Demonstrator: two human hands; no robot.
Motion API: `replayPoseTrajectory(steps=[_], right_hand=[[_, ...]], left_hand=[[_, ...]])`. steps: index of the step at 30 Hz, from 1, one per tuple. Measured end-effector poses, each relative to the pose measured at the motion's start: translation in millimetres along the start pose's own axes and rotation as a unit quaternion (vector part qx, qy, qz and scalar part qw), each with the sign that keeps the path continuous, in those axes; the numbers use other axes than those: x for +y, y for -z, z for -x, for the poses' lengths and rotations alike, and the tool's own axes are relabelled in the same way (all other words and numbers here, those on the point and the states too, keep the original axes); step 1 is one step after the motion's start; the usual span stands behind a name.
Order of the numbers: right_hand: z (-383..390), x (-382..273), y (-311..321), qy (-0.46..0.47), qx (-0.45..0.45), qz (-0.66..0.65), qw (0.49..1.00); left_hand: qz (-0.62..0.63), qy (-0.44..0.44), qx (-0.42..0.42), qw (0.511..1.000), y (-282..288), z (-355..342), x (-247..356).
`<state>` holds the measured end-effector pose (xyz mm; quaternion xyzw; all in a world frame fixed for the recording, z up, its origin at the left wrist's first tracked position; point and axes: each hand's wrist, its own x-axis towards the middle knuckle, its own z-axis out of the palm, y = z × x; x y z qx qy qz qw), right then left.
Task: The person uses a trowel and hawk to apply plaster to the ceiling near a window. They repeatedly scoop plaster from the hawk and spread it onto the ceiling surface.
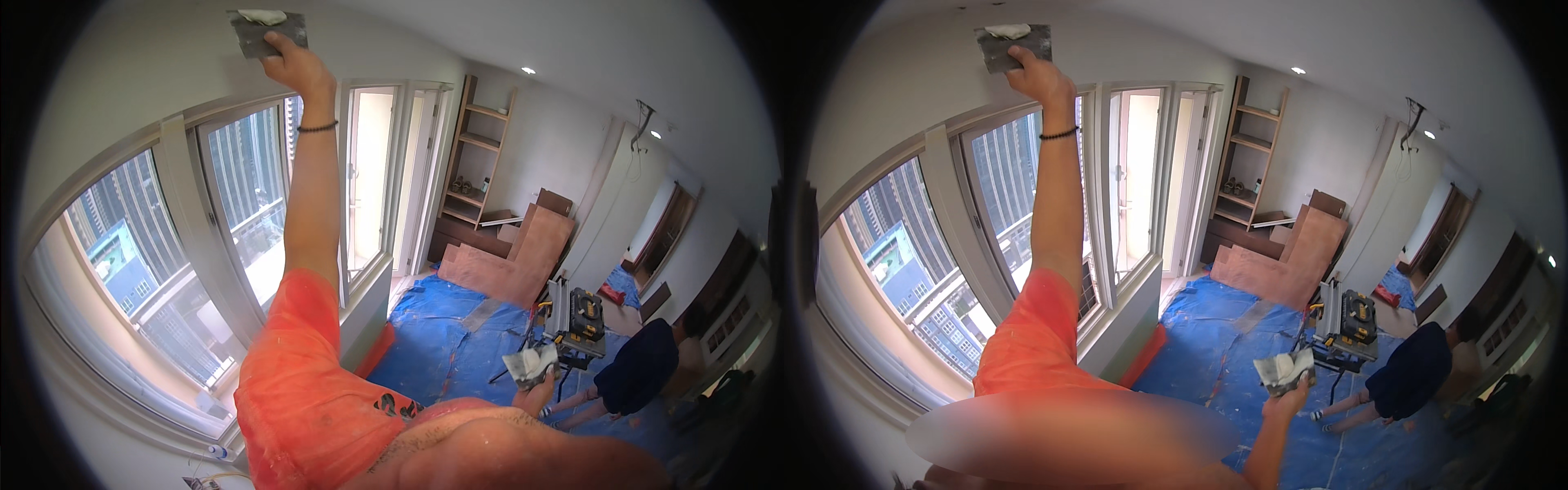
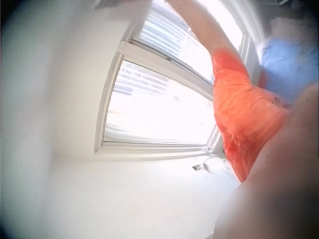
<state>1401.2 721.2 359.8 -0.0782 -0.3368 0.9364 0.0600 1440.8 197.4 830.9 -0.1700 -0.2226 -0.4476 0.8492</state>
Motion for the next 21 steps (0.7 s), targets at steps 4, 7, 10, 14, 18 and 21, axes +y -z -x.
replayPoseTrajectory(steps=[4,7,10,14,18,21], right_hand=[[-35.4,31.6,85.2,-0.094,0.013,0.005,0.995],[-46.5,49.0,92.2,-0.116,0.049,0.030,0.992],[-53.7,49.1,95.2,-0.115,0.035,0.038,0.992],[-1.7,48.2,10.1,-0.012,0.062,0.074,0.995],[27.2,45.1,-21.8,-0.010,0.089,0.082,0.993],[31.3,56.4,-27.0,0.000,0.105,0.072,0.992]], left_hand=[[0.031,-0.031,0.036,0.998,2.0,-62.3,-23.8],[-0.032,-0.164,0.058,0.984,-11.9,-114.3,-45.8],[-0.065,-0.193,0.042,0.978,-20.0,-138.0,-64.0],[-0.073,-0.159,0.040,0.984,-21.0,-149.8,-74.0],[-0.103,-0.116,0.009,0.988,-27.0,-163.0,-91.5],[-0.083,-0.197,0.038,0.976,-35.2,-173.9,-104.7]])
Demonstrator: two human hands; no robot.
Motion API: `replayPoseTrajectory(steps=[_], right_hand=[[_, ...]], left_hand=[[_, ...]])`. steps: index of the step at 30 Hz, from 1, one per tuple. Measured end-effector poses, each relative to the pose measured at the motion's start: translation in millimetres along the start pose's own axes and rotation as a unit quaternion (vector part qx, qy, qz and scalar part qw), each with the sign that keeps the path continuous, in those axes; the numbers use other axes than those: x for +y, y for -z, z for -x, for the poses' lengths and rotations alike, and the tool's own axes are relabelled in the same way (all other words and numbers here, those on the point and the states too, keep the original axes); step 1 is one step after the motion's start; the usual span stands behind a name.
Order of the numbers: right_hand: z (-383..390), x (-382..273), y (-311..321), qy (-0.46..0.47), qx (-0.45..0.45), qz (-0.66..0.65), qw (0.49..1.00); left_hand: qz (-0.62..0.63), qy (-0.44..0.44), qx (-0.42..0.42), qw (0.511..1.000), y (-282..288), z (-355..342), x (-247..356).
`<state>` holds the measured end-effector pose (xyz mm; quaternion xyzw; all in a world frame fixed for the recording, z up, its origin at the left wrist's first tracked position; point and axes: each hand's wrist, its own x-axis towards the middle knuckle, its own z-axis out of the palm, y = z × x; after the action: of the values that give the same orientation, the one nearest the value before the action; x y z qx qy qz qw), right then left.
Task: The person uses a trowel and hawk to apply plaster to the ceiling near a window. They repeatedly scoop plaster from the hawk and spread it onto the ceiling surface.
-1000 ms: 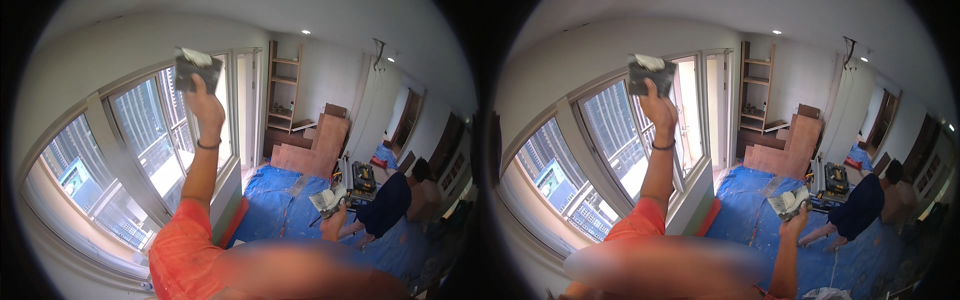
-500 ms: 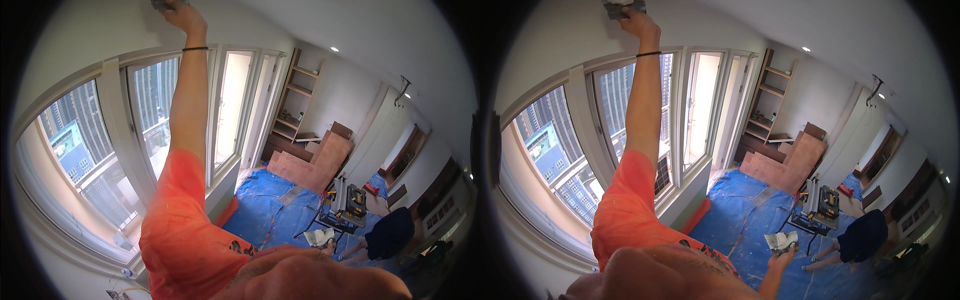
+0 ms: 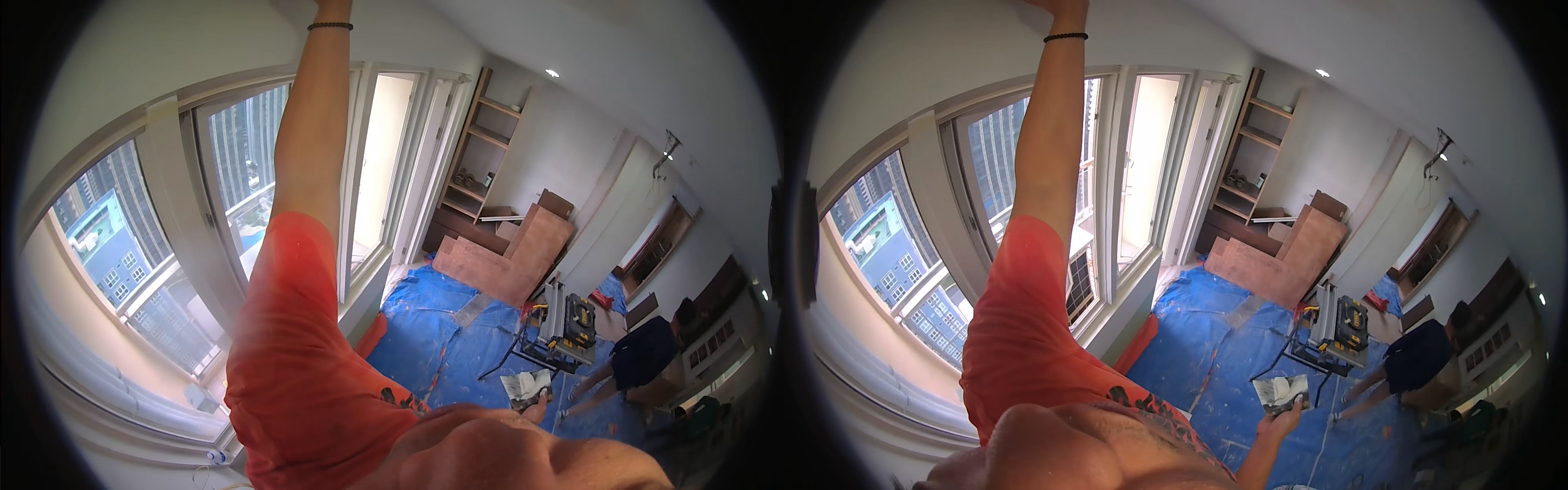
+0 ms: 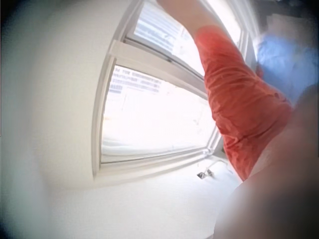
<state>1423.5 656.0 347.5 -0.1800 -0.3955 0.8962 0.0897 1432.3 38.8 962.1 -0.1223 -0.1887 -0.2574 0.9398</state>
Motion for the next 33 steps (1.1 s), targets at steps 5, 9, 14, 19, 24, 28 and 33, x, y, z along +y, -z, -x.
replayPoseTrajectory(steps=[5,9,14,19,24,28,33], right_hand=[[12.1,3.7,-6.3,0.021,-0.007,-0.056,0.998],[17.7,0.9,-2.6,0.036,-0.011,-0.040,0.999],[16.4,3.2,0.3,0.058,-0.045,-0.035,0.997],[18.3,3.2,7.4,0.076,-0.020,-0.060,0.995],[28.9,-6.9,21.8,0.070,0.018,-0.065,0.995],[34.4,-21.5,49.4,0.084,0.031,-0.072,0.993],[51.1,-45.3,84.4,0.094,0.051,-0.087,0.990]], left_hand=[[-0.022,0.034,0.007,0.999,-9.8,-3.5,-14.7],[-0.050,0.041,-0.010,0.998,-13.7,-9.6,-33.1],[0.000,-0.004,0.055,0.998,-38.3,-9.8,-30.7],[0.038,0.084,0.032,0.995,-39.5,0.4,-3.7],[0.013,0.047,-0.018,0.999,-50.2,1.7,-9.2],[-0.068,-0.008,-0.013,0.998,-62.3,28.1,12.6],[-0.130,-0.052,-0.031,0.990,-84.4,76.1,68.2]])
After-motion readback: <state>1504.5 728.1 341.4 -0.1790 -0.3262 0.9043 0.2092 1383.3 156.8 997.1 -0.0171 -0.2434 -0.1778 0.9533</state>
